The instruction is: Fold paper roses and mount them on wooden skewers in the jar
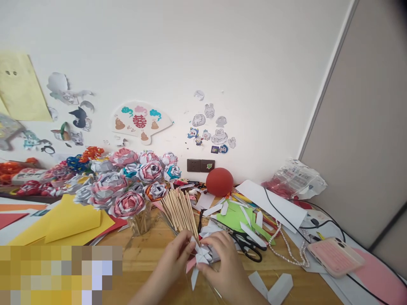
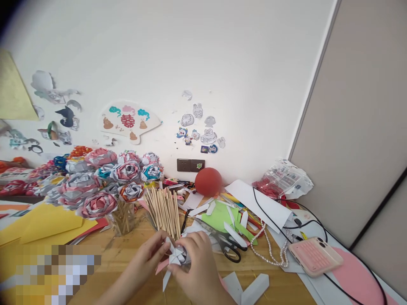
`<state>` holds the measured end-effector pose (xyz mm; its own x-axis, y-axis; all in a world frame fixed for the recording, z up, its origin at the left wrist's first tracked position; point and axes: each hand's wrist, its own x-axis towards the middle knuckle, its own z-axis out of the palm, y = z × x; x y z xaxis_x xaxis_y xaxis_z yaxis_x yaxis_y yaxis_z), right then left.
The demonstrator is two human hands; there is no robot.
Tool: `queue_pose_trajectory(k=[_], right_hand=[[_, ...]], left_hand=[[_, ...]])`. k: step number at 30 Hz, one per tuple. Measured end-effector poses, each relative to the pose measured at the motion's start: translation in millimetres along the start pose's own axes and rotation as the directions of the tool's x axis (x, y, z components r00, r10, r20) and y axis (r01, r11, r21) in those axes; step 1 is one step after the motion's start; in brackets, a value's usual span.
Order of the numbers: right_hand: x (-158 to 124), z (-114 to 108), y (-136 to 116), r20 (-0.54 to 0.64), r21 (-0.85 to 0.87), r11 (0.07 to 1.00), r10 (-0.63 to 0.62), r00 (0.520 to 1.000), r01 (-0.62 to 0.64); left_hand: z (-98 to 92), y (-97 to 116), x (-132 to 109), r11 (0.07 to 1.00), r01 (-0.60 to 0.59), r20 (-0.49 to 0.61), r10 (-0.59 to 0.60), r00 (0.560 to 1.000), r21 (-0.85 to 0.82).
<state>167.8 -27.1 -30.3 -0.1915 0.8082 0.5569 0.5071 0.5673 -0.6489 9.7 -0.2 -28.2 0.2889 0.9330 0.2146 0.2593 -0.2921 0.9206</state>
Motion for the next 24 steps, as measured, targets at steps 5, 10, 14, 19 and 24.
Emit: queue_pose_trajectory(k=[5, 10, 14, 19, 24], right_hand=[[4, -11, 10, -0.171, 0.27, 0.961, 0.112, 0.979, -0.063], [6, -11, 32, 0.004, 0.534, 0.792, 0.348, 0.937, -0.296], [5, 1, 42, 0.091, 0.7, 0.666, 0.273, 0.958, -0.256], [4, -2, 39, -0.008, 0.615, 0.763, 0.258, 0.966, -0.198], [4, -11, 28, -0.058, 0.348, 0.926, 0.179, 0.982, -0.148]], left_hand=[[-5.3, 2, -3, 0.993, -0.093, -0.065, 0.089, 0.994, -0.069], [-7.3, 1, -5, 0.97, -0.178, -0.105, 0.163, 0.981, -0.166], [-7.2, 0, -5, 0.965, -0.182, -0.007, 0.184, 0.983, -0.187], [-11.2, -2, -6, 0.977, -0.144, 0.067, 0.155, 0.986, -0.156], [-10.4, -2, -7, 0.983, -0.142, 0.063, 0.15, 0.987, -0.119]])
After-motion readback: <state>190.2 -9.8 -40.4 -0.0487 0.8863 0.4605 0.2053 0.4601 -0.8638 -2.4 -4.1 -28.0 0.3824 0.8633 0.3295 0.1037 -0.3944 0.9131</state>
